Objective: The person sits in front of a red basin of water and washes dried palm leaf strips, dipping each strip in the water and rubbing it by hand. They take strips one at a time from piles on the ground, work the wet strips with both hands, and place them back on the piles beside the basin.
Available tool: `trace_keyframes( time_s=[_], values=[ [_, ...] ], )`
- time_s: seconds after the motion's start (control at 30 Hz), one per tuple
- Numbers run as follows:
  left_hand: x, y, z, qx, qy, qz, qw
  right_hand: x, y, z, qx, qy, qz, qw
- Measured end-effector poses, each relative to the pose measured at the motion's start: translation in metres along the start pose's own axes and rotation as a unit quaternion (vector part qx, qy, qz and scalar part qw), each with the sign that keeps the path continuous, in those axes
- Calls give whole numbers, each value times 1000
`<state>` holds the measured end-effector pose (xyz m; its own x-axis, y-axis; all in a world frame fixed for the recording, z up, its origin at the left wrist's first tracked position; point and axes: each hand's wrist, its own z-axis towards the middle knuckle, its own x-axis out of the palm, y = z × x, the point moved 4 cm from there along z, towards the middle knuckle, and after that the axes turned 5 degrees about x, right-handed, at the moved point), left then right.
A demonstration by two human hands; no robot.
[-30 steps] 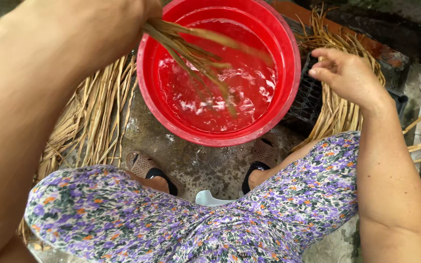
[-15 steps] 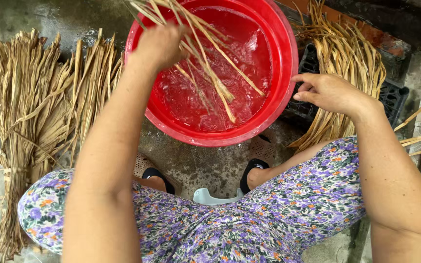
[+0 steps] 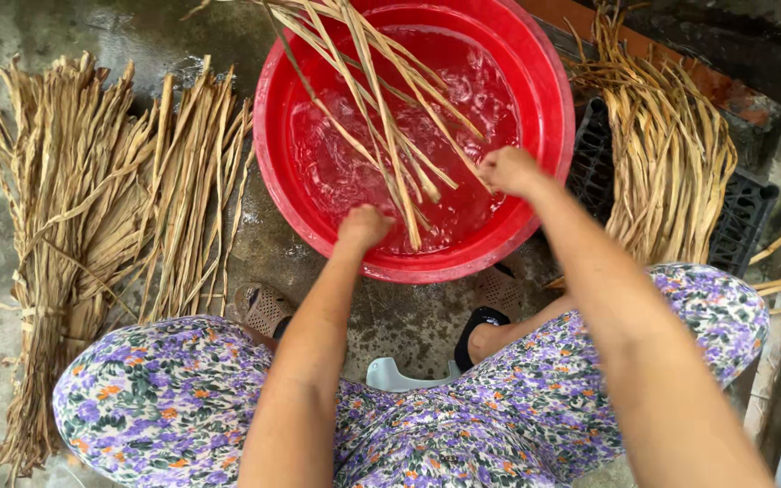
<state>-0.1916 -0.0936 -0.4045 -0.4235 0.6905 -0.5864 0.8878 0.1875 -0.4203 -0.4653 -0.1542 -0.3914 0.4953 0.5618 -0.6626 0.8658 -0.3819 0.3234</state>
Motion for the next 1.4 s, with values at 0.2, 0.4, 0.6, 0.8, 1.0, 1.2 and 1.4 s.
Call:
trace_keyframes(
  time_s=[0.2,0.4,0.6,0.8,1.0,1.2,1.4],
  values=[
    [24,-11,1,78,76,-74,991,143,81,-14,-41,113,236,964],
    [20,-12,-1,124,-14,-30,992,118,55,17,73,44,179,980],
    [16,-5,-2,92,-65,-120,986,109,29,26,90,-68,176,978],
    [11,-8,4,109,-123,-214,963,136,97,4,8,-16,231,973],
    [13,-15,-6,11,-223,-253,941,123,111,-16,-98,36,504,857],
    [26,-42,-61,110,-216,-101,965,112,66,24,-47,-64,531,844],
    [-22,-16,-142,139,-156,-69,975,61,-30,37,102,-138,711,682]
  ],
)
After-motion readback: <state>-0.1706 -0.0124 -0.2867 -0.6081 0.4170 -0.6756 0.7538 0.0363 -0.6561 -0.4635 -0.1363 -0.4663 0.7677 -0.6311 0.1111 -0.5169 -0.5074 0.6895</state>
